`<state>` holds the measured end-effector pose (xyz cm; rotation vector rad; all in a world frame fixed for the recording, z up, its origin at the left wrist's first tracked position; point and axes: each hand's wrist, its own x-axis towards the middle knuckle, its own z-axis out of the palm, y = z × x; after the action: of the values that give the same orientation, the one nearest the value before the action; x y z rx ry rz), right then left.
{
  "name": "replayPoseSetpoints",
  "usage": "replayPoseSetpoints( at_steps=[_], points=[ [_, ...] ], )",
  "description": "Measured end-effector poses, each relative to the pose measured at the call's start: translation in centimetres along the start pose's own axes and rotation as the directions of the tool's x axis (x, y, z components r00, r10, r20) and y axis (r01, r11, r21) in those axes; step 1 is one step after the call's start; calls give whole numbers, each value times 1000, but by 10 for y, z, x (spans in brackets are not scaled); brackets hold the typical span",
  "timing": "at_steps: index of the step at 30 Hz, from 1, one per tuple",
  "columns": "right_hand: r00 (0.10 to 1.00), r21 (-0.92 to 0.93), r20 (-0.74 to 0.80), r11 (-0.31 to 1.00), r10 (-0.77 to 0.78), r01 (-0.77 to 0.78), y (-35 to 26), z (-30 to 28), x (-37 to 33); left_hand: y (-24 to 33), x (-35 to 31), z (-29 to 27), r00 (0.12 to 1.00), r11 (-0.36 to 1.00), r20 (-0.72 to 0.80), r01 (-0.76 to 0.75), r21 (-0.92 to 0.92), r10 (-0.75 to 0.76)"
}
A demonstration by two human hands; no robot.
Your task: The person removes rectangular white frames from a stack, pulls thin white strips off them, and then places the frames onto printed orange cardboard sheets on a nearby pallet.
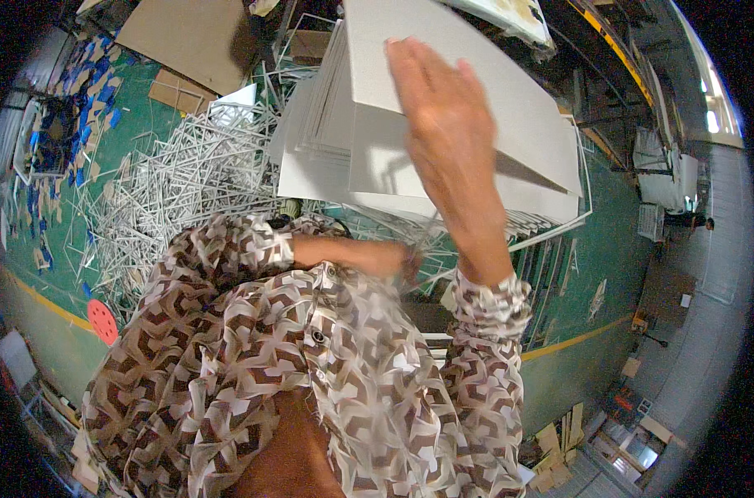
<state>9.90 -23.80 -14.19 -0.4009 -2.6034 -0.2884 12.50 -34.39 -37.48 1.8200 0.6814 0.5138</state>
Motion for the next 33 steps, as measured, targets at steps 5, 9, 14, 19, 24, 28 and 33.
replayPoseSetpoints(
  at_steps=[5, 9, 14, 19, 24, 28, 33],
  points=[
    [959, 4, 276, 998, 56, -59, 5, 80, -39, 71, 0, -39, 920, 961, 306, 272, -44, -246],
    [895, -27, 437, 996, 93, -90, 2, 87, -62, 34, 10, 4, 946, 973, 324, 80, -215, -6],
    [712, -125, 608, 928, 351, -350, 15, 87, -96, 31, 22, 11, 895, 993, 443, -4, -119, 57],
    [616, -83, 742, 948, 265, -307, 13, 85, -120, 2, 33, 52, 869, 995, 493, 5, -96, 43],
    [796, -175, 593, 984, 120, -18, 4, 95, -126, 13, 18, 45, 879, 981, 475, 133, -144, -49],
    [849, -180, 521, 984, 90, 7, 6, 101, -118, 15, 7, 35, 895, 933, 416, 276, -232, -161],
    [870, -103, 453, 981, 193, -164, 22, 88, -90, 31, -15, 2, 893, 688, 309, 450, -570, -328]
  ],
)
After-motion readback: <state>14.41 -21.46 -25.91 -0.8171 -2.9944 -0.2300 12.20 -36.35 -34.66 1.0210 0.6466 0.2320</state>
